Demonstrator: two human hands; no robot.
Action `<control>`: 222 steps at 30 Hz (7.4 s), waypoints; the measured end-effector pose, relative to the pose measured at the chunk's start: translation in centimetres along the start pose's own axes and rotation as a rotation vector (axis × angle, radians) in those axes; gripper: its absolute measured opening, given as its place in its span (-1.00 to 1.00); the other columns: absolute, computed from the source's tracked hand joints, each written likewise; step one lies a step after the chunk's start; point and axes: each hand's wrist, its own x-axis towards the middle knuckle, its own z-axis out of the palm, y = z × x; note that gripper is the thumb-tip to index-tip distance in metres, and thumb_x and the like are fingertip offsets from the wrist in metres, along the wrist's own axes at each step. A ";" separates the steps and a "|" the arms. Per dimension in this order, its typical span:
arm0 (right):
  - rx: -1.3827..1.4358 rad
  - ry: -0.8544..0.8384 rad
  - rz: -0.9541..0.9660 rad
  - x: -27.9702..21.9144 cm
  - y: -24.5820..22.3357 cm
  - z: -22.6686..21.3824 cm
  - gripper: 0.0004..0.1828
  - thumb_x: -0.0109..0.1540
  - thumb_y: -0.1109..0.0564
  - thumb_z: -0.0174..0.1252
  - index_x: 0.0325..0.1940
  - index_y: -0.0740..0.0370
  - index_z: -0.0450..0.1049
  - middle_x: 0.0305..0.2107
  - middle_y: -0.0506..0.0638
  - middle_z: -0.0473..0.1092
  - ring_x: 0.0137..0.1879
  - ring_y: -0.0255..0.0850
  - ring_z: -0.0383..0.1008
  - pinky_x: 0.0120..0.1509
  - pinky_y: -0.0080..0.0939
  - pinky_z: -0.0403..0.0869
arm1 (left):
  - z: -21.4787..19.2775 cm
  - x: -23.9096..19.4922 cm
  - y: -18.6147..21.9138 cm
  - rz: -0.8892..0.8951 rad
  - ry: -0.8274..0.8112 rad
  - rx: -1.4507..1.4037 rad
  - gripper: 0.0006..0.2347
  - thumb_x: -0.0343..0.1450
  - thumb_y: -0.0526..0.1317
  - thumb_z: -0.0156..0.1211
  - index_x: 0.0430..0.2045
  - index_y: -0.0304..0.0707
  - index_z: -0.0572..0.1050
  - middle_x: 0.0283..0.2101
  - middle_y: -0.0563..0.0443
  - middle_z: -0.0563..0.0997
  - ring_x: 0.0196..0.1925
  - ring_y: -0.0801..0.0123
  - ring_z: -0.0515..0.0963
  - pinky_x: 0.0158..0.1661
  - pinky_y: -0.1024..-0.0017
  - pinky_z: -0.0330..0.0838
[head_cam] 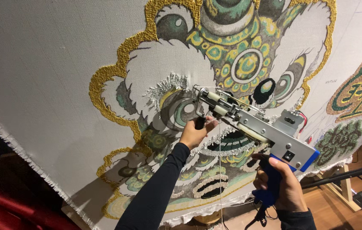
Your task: The person uses a handheld tufting gun to apply white yarn into a stretched canvas featuring a cartoon character design. They guide the tool along the contours of the character's eye and fur areas, building up textured pile while maintaining steady hand movements.
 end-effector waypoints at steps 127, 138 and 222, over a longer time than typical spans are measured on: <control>-0.043 0.047 -0.028 1.8 -2.3 8.6 -0.59 0.24 -0.06 0.11 -0.05 0.35 0.49 -0.66 -0.06 0.18 -0.56 -0.22 0.19 -0.46 -0.20 0.24 | -3.3 3.3 4.5 -0.001 0.151 0.348 -0.46 0.35 0.14 0.32 -0.02 -0.39 0.47 -0.21 -0.22 0.68 -0.38 0.08 0.68 -0.42 0.20 0.46; -0.060 -0.079 -0.047 -0.1 -3.3 1.7 -0.40 0.27 -0.09 0.05 0.21 0.45 0.44 -0.61 -0.08 0.18 -0.51 -0.25 0.17 -0.44 -0.23 0.20 | 0.5 3.2 4.7 -0.048 -0.245 0.090 -0.62 0.40 0.10 0.23 -0.14 -0.20 0.70 -0.32 0.07 0.69 -0.64 0.55 0.48 -0.57 0.51 0.41; -0.048 0.005 0.023 2.4 -3.6 4.7 -0.55 0.31 -0.08 0.06 -0.05 0.43 0.34 -0.63 -0.03 0.18 -0.51 -0.19 0.20 -0.40 -0.16 0.23 | -0.6 6.0 2.8 -0.117 -0.198 -0.015 -0.49 0.42 0.02 0.27 0.19 -0.30 0.45 -0.05 -0.01 0.72 -0.55 0.55 0.57 -0.53 0.52 0.47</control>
